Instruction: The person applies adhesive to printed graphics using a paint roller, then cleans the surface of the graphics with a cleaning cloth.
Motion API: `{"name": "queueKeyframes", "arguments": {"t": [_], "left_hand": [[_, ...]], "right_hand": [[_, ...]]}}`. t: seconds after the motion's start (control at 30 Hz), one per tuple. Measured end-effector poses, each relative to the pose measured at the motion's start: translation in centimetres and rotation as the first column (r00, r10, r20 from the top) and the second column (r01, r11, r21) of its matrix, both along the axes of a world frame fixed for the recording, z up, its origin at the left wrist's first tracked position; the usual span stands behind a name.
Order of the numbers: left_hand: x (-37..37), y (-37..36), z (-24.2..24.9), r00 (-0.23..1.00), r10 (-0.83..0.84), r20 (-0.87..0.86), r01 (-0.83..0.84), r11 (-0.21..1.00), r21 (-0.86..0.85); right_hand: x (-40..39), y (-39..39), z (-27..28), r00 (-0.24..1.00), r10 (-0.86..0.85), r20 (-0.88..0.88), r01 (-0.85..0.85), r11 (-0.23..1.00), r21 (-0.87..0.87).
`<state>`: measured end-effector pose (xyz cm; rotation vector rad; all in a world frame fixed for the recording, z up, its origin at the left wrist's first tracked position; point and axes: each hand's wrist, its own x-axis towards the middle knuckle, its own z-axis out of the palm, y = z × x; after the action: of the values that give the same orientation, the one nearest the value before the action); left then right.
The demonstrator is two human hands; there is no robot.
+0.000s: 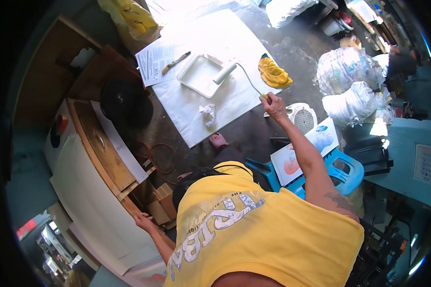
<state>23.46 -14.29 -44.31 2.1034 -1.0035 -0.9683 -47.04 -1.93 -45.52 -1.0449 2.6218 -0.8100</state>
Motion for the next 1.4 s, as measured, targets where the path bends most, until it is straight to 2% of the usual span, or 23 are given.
{"name": "queueKeyframes", "arguments": {"t": [0.03, 0.07, 0.13, 0.2, 0.3, 0.4, 0.5, 0.6, 0.7, 0.8, 0.87, 0.93, 1.0, 1.07, 1.1, 1.17, 1.2, 1.23, 1.27, 1.3, 1.33, 1.4], "left_hand": [[-1.1, 1.2, -0.7, 0.999, -0.029, -0.021, 0.028, 0.999, -0.034], [-2.1, 2.4, -1.3, 0.997, -0.06, -0.039, 0.057, 0.996, -0.066], [-3.9, 4.2, -1.7, 0.997, -0.072, -0.014, 0.073, 0.997, 0.03], [-5.1, 5.9, -1.6, 0.987, -0.156, 0.03, 0.155, 0.987, 0.041], [-5.5, 7.2, -0.9, 0.988, -0.137, 0.077, 0.123, 0.978, 0.168], [-8.1, 7.4, 2.0, 0.989, -0.056, 0.139, 0.019, 0.966, 0.257], [-10.0, 7.6, 3.5, 0.974, -0.104, 0.202, 0.033, 0.944, 0.329], [-9.0, 8.4, 2.2, 0.978, -0.132, 0.159, 0.073, 0.94, 0.332], [-9.8, 9.4, 2.1, 0.978, -0.17, 0.123, 0.134, 0.958, 0.252], [-11.8, 10.0, 2.8, 0.993, -0.067, 0.092, 0.045, 0.972, 0.23], [-9.4, 11.3, 0.7, 0.995, -0.048, 0.083, 0.029, 0.976, 0.214], [-7.0, 12.6, -0.4, 0.995, -0.05, 0.08, 0.034, 0.98, 0.194], [-6.0, 13.5, -1.0, 0.995, -0.071, 0.074, 0.058, 0.985, 0.164], [-4.9, 14.4, -2.1, 0.999, -0.01, 0.048, 0.001, 0.982, 0.187], [-4.7, 14.6, -2.3, 0.998, 0.005, 0.055, -0.017, 0.974, 0.227], [-4.5, 15.2, -2.6, 0.998, 0.036, 0.045, -0.044, 0.983, 0.181], [-4.3, 15.2, -2.3, 0.981, -0.001, 0.196, -0.04, 0.978, 0.206], [-2.7, 16.0, -4.3, 0.905, -0.043, 0.424, -0.001, 0.995, 0.104], [-3.7, 15.5, -3.2, 0.896, 0.079, 0.436, -0.121, 0.99, 0.07], [-5.6, 14.2, 0.0, 0.851, 0.064, 0.522, -0.107, 0.993, 0.054], [-6.1, 13.7, 1.2, 0.811, 0.08, 0.579, -0.145, 0.987, 0.067], [-4.4, 14.6, -0.5, 0.773, 0.13, 0.62, -0.176, 0.984, 0.013]], "right_hand": [[-2.0, -0.1, -0.9, 1.0, 0.02, -0.019, -0.019, 0.998, 0.063], [-3.5, -0.5, -1.9, 0.998, 0.054, -0.036, -0.052, 0.998, 0.044], [-5.7, -0.8, -3.0, 0.991, 0.115, -0.07, -0.114, 0.993, 0.015], [-6.9, -1.4, -4.2, 0.991, 0.137, 0.004, -0.137, 0.991, 0.0], [-6.9, -2.6, -5.1, 0.982, 0.189, -0.021, -0.19, 0.981, -0.042], [-6.8, -3.0, -6.3, 0.965, 0.25, -0.079, -0.257, 0.962, -0.088], [-6.8, -3.4, -6.9, 0.947, 0.279, -0.16, -0.3, 0.947, -0.12], [-6.4, -3.3, -6.8, 0.946, 0.269, -0.18, -0.291, 0.951, -0.106], [-6.1, -3.4, -6.4, 0.94, 0.272, -0.205, -0.297, 0.95, -0.102], [-5.9, -3.9, -5.8, 0.925, 0.254, -0.282, -0.293, 0.951, -0.104], [-5.1, -4.7, -4.7, 0.897, 0.226, -0.38, -0.274, 0.959, -0.078], [-3.6, -6.0, -3.7, 0.879, 0.252, -0.405, -0.328, 0.936, -0.13], [-0.6, -7.8, -2.0, 0.865, 0.284, -0.413, -0.394, 0.894, -0.211], [3.8, -9.6, -0.8, 0.839, 0.458, -0.296, -0.536, 0.791, -0.296], [6.0, -10.4, -0.9, 0.797, 0.544, -0.26, -0.603, 0.741, -0.297], [10.8, -11.4, -1.1, 0.696, 0.69, -0.197, -0.711, 0.623, -0.327], [13.2, -12.1, -1.0, 0.644, 0.743, -0.186, -0.75, 0.562, -0.349], [15.5, -12.9, -0.7, 0.585, 0.793, -0.169, -0.787, 0.506, -0.353], [17.7, -13.4, -0.3, 0.525, 0.837, -0.156, -0.823, 0.453, -0.343], [19.8, -13.6, 0.2, 0.468, 0.876, -0.116, -0.848, 0.409, -0.338], [21.5, -13.9, 0.6, 0.414, 0.907, -0.081, -0.872, 0.369, -0.322], [24.2, -14.5, 1.0, 0.309, 0.949, -0.059, -0.917, 0.281, -0.284]]}}
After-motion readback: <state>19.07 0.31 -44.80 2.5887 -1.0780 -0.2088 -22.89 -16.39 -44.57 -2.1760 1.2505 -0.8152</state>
